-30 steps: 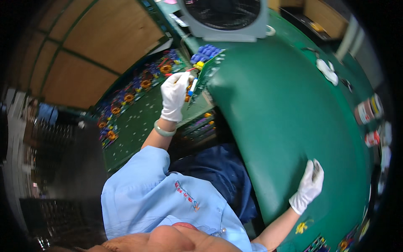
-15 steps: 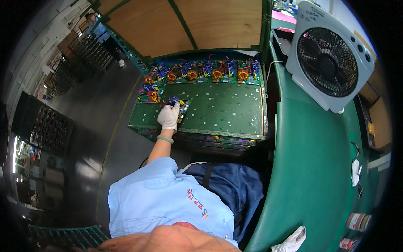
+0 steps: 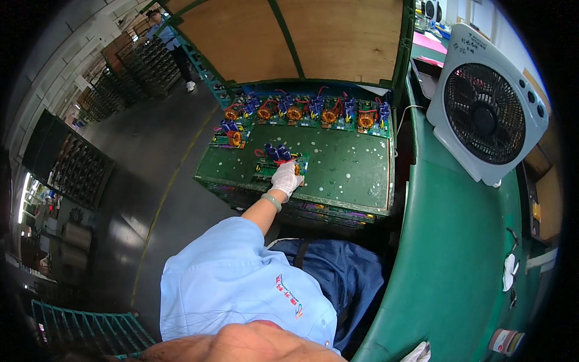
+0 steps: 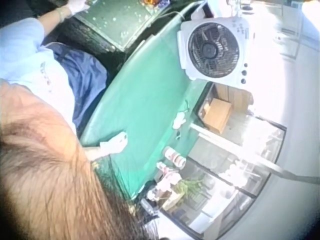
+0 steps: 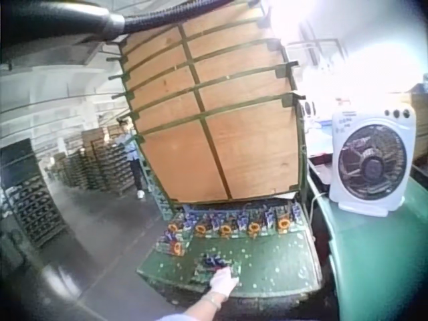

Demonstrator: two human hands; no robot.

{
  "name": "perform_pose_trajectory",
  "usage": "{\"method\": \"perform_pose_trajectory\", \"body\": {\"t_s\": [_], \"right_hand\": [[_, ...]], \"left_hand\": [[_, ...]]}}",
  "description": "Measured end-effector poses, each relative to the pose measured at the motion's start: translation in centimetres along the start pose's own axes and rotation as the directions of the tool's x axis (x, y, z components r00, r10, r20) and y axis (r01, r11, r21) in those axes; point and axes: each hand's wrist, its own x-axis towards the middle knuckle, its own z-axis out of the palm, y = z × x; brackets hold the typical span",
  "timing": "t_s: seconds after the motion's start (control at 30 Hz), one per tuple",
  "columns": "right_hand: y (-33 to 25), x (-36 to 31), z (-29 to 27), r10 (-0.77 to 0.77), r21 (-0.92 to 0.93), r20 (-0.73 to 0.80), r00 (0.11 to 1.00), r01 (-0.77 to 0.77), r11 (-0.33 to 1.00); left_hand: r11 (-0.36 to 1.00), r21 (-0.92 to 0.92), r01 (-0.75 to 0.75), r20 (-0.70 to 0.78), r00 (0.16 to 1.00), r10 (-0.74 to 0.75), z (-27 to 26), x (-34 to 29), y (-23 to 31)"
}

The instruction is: The person repeatedly picks up green circuit boards from a tray, uses a small metal scraper to clean the surface of the boards, and places them back into the tray. The person wears white gloves and works at a green table in a workshop environment.

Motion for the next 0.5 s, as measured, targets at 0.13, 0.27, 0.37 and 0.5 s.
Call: {"method": "perform_pose_trajectory", "body": {"t_s": [0.13, 0.27, 0.37, 0.5], "right_hand": [[1.3, 0.7, 1.1, -0.272, 0.100, -0.172, 0.947, 0.291, 0.951], [0.5, 0.6, 0.8, -0.350, 0.204, -0.168, 0.922, 0.379, 0.902], [-0.1, 0.0, 0.0, -0.170, 0.091, -0.050, 0.984, 0.174, 0.981], [0.9, 0.1, -0.1, -0.178, -0.044, -0.058, 0.982, 0.175, 0.984]], "left_hand": [[0.966, -0.253, -0.051, -0.036, 0.998, 0.043, 0.1, 2.2, -1.7], [0.610, -0.787, -0.091, -0.182, 0.979, -0.089, -1.6, 5.3, -6.7], [0.752, -0.658, -0.044, -0.352, 0.901, -0.255, -5.0, 4.3, -8.1], [0.893, -0.345, 0.289, -0.368, 0.834, -0.412, -8.5, 0.3, -8.5]]}}
